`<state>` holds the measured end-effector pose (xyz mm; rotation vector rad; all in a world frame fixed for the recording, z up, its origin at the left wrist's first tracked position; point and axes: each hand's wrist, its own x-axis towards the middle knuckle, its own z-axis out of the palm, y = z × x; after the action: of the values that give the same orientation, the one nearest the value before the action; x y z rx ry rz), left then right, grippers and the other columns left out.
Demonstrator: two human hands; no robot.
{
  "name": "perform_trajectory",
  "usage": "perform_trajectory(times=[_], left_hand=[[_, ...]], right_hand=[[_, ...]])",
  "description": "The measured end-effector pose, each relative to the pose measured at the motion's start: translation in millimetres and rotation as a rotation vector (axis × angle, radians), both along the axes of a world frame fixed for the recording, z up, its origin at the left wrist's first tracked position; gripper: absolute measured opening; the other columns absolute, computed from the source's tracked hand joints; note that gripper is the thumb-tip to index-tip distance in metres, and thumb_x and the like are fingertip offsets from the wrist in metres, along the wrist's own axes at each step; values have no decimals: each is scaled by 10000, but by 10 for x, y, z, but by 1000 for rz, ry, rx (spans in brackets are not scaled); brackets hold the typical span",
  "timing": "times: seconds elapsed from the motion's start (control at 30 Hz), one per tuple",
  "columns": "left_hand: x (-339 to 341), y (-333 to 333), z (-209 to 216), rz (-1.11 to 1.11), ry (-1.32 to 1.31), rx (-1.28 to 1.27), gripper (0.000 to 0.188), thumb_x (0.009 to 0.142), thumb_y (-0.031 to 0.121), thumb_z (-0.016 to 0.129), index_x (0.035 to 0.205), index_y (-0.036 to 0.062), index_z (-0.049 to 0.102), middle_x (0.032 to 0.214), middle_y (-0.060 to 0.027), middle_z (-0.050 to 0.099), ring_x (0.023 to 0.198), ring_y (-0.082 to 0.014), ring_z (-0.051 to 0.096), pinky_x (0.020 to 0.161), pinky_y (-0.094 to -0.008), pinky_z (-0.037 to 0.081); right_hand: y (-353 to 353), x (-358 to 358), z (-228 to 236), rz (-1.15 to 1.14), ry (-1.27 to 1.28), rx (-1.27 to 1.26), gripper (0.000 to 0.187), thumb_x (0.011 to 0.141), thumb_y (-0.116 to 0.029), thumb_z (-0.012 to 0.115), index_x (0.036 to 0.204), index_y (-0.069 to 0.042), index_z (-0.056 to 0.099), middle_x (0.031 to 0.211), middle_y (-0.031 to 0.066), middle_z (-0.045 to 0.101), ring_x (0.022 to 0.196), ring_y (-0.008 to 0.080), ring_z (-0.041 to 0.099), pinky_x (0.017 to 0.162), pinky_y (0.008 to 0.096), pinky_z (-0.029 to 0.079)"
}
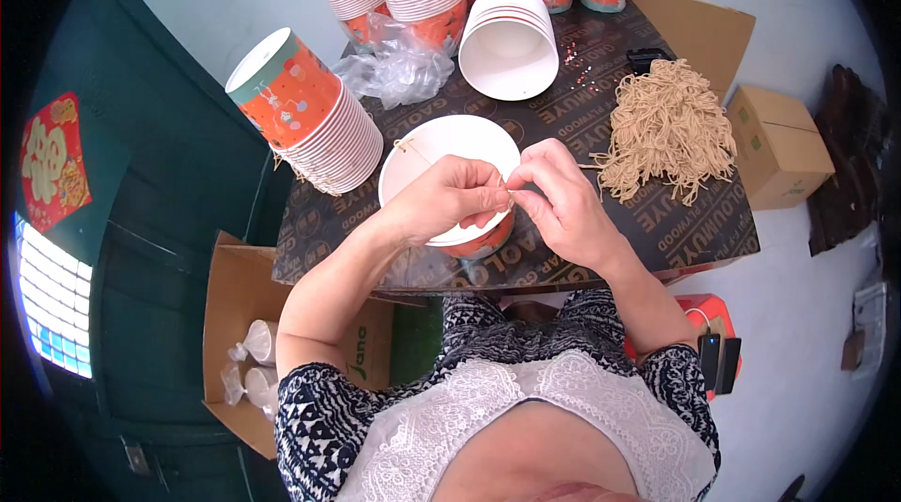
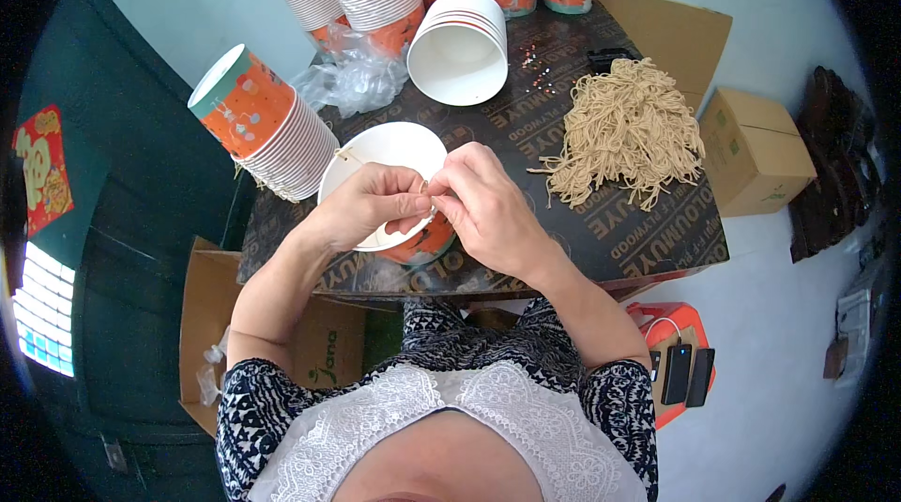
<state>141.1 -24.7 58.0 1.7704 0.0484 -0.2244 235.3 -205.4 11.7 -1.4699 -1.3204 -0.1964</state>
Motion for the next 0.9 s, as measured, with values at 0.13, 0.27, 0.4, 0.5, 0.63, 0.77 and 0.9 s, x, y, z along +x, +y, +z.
perform_trajectory(times=[0.13, 0.27, 0.4, 0.5, 0.63, 0.77, 0.9], left_hand=[[4, -10, 8, 16, 10, 0, 216, 979, 183, 611, 846, 21, 661, 661, 14, 580, 581, -52, 466, 532, -208, 366], [13, 4, -11, 26, 28, -23, 202, 979, 155, 597, 852, 13, 664, 661, 2, 587, 574, -59, 472, 530, -209, 374], [39, 25, -26, 2, 33, -52, 174, 961, 115, 589, 840, 12, 658, 665, -9, 598, 572, -63, 485, 528, -209, 380], [30, 22, -13, -9, 37, -56, 164, 948, 101, 594, 828, 7, 653, 661, -16, 601, 569, -65, 490, 526, -208, 380], [29, 29, 3, -27, 54, -92, 162, 927, 90, 608, 805, -7, 651, 649, -27, 604, 560, -71, 495, 520, -209, 377], [27, 49, 13, -29, 74, -91, 154, 905, 80, 620, 790, -16, 655, 648, -35, 610, 553, -76, 500, 515, -215, 375], [9, 40, 57, -32, 104, -117, 85, 856, 35, 646, 803, -29, 667, 656, -44, 619, 556, -76, 514, 521, -214, 386]], right_hand=[[58, 17, -73, 6, -25, 22, 99, 856, -1, 632, 903, -11, 545, 959, 132, 527, 919, 332, 543, 788, 409, 456], [80, -19, -120, -34, -46, 56, 109, 851, 4, 622, 893, -12, 523, 949, 138, 526, 889, 341, 532, 765, 417, 449], [98, -100, -126, -150, -209, 132, 152, 796, 24, 651, 880, -16, 530, 940, 133, 525, 868, 332, 531, 740, 413, 451], [102, -121, -136, -185, -323, 172, 184, 754, 24, 682, 865, -21, 543, 932, 117, 528, 835, 311, 537, 709, 394, 463], [111, -127, -150, -224, -439, 218, 196, 736, 6, 711, 857, -22, 559, 931, 105, 537, 818, 284, 547, 695, 374, 477], [117, -119, -187, -218, -518, 269, 173, 737, -4, 718, 841, -19, 581, 925, 97, 554, 828, 269, 558, 704, 367, 485], [55, -66, -154, -71, -376, 269, 127, 760, -13, 710, 836, -17, 607, 916, 94, 561, 833, 281, 555, 721, 373, 477]])
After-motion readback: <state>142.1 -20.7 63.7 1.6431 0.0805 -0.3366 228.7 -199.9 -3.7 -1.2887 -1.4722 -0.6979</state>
